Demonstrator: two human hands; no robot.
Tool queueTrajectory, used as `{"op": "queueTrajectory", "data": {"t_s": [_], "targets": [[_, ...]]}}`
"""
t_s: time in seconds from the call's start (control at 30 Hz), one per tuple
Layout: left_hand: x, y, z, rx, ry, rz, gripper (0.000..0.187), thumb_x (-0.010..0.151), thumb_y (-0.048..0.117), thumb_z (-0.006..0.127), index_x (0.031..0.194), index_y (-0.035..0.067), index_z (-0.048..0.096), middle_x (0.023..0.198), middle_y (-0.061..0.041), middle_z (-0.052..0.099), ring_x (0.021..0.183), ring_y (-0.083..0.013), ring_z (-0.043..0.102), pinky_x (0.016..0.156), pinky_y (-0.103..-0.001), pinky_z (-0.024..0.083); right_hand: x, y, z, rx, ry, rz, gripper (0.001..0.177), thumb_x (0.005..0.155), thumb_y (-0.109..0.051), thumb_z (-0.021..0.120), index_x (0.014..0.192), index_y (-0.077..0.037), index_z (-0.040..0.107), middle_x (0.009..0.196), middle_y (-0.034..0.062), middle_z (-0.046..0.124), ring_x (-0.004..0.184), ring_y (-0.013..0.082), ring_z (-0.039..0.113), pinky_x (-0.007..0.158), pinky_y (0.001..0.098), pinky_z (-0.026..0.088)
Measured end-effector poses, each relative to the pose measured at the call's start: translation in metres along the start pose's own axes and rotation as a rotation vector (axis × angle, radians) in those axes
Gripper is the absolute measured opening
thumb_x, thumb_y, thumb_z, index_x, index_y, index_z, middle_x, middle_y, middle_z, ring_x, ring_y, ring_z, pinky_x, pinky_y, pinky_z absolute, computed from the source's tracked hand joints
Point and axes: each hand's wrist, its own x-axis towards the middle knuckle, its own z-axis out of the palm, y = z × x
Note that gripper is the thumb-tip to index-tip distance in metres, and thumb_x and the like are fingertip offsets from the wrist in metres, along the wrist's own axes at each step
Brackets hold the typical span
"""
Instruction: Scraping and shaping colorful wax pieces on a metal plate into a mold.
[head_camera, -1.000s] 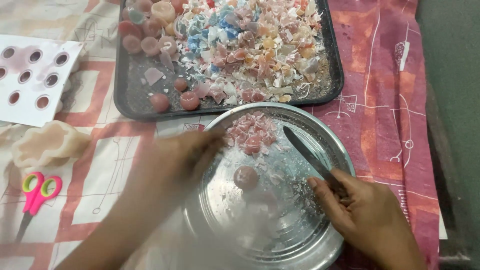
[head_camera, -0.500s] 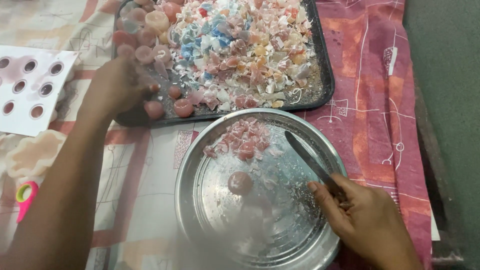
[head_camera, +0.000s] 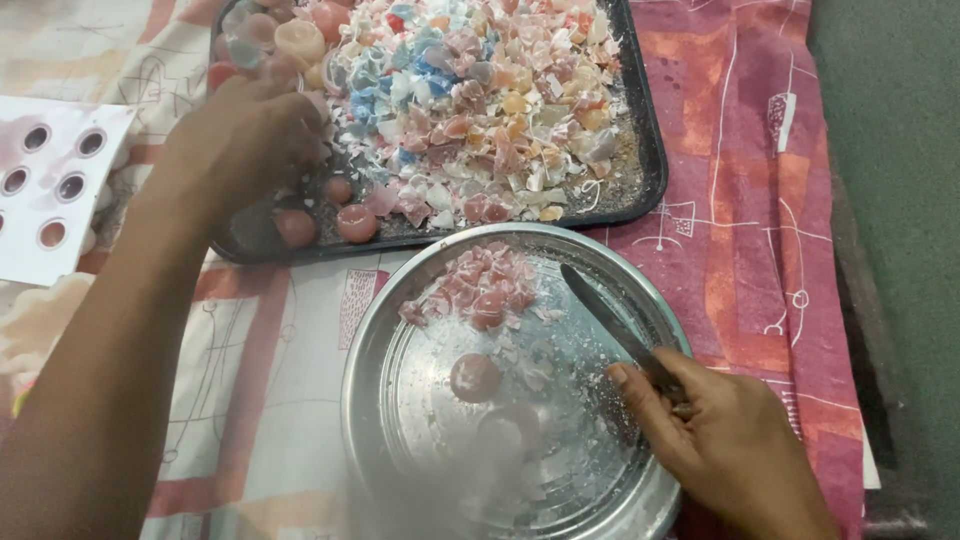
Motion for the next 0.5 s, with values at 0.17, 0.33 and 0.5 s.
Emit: {"op": "queueTrajectory", "data": {"t_s": [0.17,0.33,0.5], "targets": [[0.001,-0.034,0.013,0.177,0.222,0.364,0.013,0.08,0.023,0.075,0.092,0.019,0.077,0.119,-0.005,0.069,0.118,-0.0338,0.068,0.102,-0.048,0.054,0.0,0.009,0.004,-0.035,-0.051,0.042,0.03,0.088,-0.041,0.074,0.091,-0.011,0.075,0.049,0.0144,0.062,0.041,0.0261,0.063,0.045,0.0421,0.046],[-0.001,0.012,-0.011,-0.314,-0.131,-0.056,0.015,0.096,0.016,0.07,0.108,0.007,0.071,0.101,-0.011,0.075,0.094,-0.0264,0.073,0.08,-0.044,0.056,0.004,-0.003,0.002,-0.003,-0.036,-0.01,0.033,0.085,-0.041,0.076,0.088,-0.008,0.072,0.05,0.0174,0.06,0.038,0.0316,0.062,0.043,0.0454,0.045],[0.006,0.038,-0.008,-0.331,-0.241,0.02,0.027,0.089,0.009,0.067,0.116,0.009,0.073,0.098,-0.015,0.075,0.088,-0.0308,0.073,0.077,-0.044,0.055,0.002,-0.009,0.002,0.013,0.002,-0.068,0.03,0.085,-0.039,0.076,0.088,-0.009,0.073,0.053,0.0184,0.065,0.044,0.0318,0.066,0.044,0.0437,0.047]]}}
